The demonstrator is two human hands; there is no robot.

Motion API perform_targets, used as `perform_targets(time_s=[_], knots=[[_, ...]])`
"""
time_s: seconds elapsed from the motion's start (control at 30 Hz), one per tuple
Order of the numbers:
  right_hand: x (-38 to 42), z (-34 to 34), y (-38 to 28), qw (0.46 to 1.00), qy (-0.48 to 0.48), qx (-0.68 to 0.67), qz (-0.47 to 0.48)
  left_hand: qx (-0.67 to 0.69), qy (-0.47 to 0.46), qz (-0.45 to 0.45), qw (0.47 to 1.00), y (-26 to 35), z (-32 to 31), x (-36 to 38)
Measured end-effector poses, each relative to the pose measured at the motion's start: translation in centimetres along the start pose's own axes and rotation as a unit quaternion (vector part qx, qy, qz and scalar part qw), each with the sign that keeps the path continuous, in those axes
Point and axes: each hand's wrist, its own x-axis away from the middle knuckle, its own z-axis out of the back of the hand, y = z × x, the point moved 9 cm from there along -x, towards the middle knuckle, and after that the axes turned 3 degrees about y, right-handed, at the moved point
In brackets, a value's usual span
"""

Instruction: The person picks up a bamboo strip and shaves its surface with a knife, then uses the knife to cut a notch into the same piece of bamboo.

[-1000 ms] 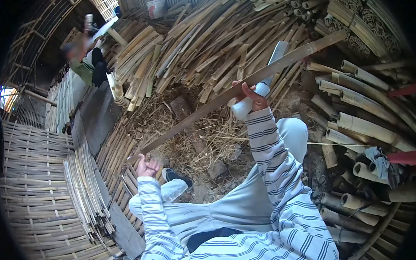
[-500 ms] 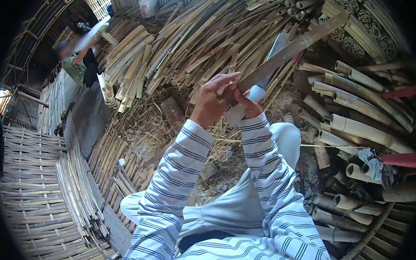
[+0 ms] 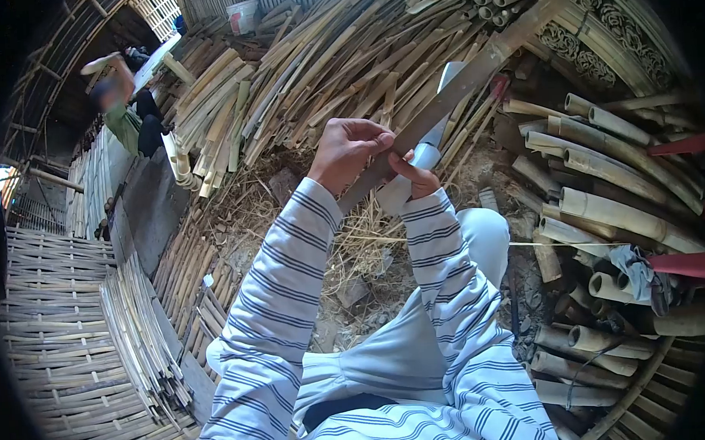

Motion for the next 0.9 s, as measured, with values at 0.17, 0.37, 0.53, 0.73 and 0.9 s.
perform_targets(time_s=[0.17, 0.37, 0.53, 0.73, 0.9], knots=[[0.0, 0.0, 0.3, 1.000, -0.008, -0.010, -0.001, -0.007, 0.032, -0.002, 0.999, -0.8, 0.8, 0.2], [0.2, 0.5, 0.4, 0.999, 0.019, -0.024, -0.024, -0.206, 0.161, -0.160, 0.952, 1.8, 1.0, 2.3], [1.2, -1.3, -0.5, 0.996, 0.076, -0.049, -0.017, -0.082, 0.049, -0.060, 0.994, -0.8, 0.2, 1.6], [1.1, -1.0, -0.9, 0.998, 0.051, -0.019, -0.010, 0.050, -0.001, -0.091, 0.995, 1.9, -0.3, 0.4], [1.1, -2.0, -0.7, 0.999, -0.012, -0.042, -0.018, 0.015, -0.037, -0.039, 0.998, 2.5, -1.5, -0.5]])
